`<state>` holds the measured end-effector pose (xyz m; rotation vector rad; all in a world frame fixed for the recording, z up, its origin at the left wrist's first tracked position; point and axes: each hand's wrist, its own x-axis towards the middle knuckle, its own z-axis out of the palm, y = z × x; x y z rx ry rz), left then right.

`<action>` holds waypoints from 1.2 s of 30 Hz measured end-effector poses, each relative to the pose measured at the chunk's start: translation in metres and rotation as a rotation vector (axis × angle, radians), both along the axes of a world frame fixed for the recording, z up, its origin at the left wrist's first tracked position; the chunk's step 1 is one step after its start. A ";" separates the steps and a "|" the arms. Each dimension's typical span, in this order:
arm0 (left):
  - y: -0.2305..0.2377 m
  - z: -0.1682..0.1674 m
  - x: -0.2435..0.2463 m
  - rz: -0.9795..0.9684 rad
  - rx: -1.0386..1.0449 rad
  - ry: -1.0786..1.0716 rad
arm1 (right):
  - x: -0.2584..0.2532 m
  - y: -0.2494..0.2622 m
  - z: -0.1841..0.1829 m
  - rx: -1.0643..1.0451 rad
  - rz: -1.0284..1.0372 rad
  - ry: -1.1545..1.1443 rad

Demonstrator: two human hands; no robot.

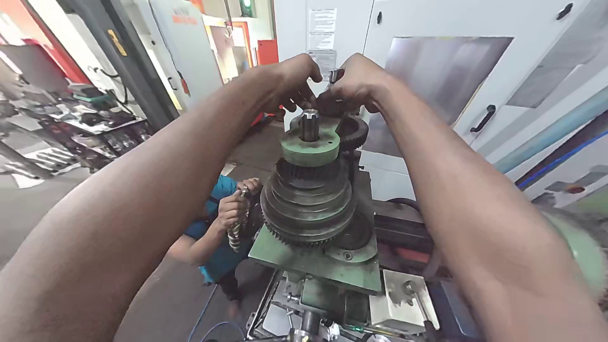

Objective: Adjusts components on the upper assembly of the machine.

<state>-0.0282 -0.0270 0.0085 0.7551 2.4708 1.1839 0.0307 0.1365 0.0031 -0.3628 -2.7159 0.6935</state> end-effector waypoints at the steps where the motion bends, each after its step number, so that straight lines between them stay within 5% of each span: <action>1: 0.000 -0.003 -0.002 -0.016 0.005 -0.006 | 0.000 -0.001 0.000 0.012 0.002 0.003; 16: 0.009 0.002 0.022 0.027 -0.076 0.121 | 0.006 -0.010 0.018 0.061 -0.054 -0.018; 25: 0.021 0.004 0.014 0.024 -0.050 -0.099 | 0.004 -0.005 0.014 0.037 -0.033 0.005; 36: 0.023 0.004 0.028 0.078 -0.014 -0.116 | 0.004 -0.005 0.002 -0.027 0.043 -0.052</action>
